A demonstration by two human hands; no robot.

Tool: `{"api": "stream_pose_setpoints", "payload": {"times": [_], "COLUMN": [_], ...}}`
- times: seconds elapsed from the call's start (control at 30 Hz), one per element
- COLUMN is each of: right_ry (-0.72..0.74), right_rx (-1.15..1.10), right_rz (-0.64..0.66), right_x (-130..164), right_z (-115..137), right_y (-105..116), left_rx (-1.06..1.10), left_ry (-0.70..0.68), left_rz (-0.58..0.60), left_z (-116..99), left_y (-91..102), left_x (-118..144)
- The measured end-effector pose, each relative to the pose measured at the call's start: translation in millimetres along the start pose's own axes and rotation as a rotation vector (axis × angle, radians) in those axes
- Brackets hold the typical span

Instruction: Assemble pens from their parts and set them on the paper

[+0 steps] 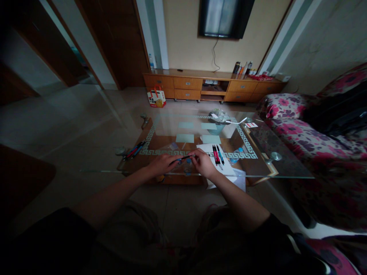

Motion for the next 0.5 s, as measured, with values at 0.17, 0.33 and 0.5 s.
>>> {"api": "stream_pose_setpoints", "payload": {"times": [0.17,0.33,0.5], "right_ry": [-0.075,-0.144,-0.213], "right_rx": [-0.068,-0.137,-0.210], "right_rz": [-0.077,-0.142,-0.186], "right_x": [1.0,2.4,2.1], "right_z": [-3.9,-10.5,-10.8], "right_y": [-3.7,-5.6,-4.0], "left_rx": [0.017,-0.021,-0.018], "left_ry": [-0.010,0.010,-0.005], "left_rz": [-0.015,-0.018,-0.018], "left_z": [0.8,2.1,1.7], "left_y": [-1.4,-2.4,-0.6], "left_x": [-0.5,-0.6,-0.5]}}
Point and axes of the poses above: each hand's wrist, its own x-axis away from the middle knuckle, its own y-axis out of the back of the hand, z = x × y, the point moved 1 cm from there along -x, towards the middle knuckle, and after that the axes turned 14 degrees about y, right-handed, at the moved point
